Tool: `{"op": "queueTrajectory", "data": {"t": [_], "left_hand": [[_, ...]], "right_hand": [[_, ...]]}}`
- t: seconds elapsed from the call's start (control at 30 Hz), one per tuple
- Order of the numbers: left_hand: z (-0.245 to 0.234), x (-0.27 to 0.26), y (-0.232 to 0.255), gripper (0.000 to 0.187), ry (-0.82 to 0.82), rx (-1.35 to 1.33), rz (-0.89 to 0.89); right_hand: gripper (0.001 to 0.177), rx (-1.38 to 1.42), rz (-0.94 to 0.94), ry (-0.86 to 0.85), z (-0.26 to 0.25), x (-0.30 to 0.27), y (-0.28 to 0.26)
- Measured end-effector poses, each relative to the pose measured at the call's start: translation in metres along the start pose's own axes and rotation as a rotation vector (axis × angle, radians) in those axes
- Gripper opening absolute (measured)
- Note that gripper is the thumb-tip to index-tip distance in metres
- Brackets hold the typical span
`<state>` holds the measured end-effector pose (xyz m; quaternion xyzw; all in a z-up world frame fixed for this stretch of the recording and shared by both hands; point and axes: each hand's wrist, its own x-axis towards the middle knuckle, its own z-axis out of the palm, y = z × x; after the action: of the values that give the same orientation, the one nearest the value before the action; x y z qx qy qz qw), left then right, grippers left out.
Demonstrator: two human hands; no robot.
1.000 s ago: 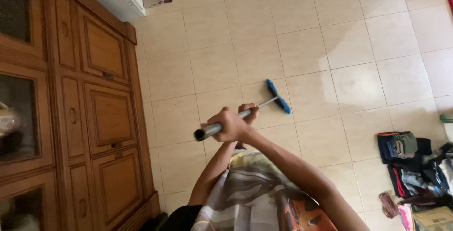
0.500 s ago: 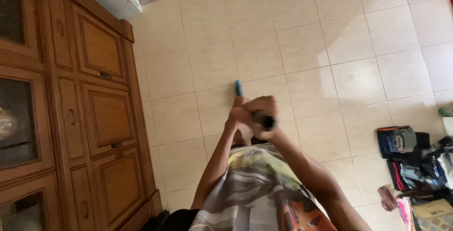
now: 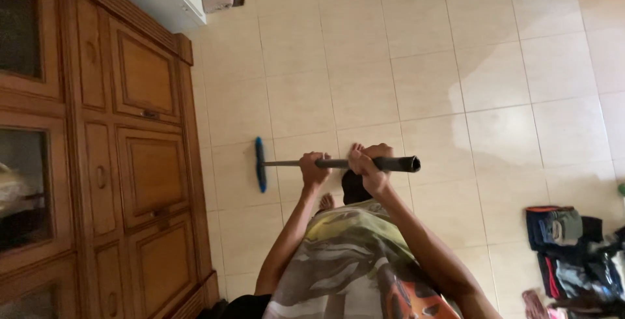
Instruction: Sweeping the floor using a broom.
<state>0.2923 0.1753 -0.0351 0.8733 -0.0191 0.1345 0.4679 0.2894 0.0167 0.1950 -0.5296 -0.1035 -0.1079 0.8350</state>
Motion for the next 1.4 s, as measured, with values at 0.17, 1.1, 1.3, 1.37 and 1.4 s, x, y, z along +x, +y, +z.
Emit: {"op": "queueTrajectory", "data": {"t": [0.17, 1.1, 1.3, 1.37, 1.4], "left_hand": [[0.047, 0.048, 0.042, 0.032, 0.100, -0.129, 0.053], [0.087, 0.181, 0.114, 0.038, -0.361, -0.796, 0.007], [0.094, 0.197, 0.068, 0.036, -0.398, -0.013, -0.059], [0.099, 0.191, 0.041, 0.039, -0.373, 0.028, -0.115], [0.102, 0.190, 0.027, 0.041, -0.352, 0.069, -0.167]], "right_hand": [[0.042, -0.311, 0.069, -0.193, -0.002, 0.061, -0.055], [0.033, -0.554, -0.298, -0.355, -0.073, 0.169, -0.029], [0.049, -0.036, -0.055, 0.047, -0.091, 0.171, -0.009], [0.051, -0.001, 0.007, 0.035, -0.102, 0.167, 0.009], [0.053, 0.034, 0.066, 0.028, -0.107, 0.167, 0.019]]}}
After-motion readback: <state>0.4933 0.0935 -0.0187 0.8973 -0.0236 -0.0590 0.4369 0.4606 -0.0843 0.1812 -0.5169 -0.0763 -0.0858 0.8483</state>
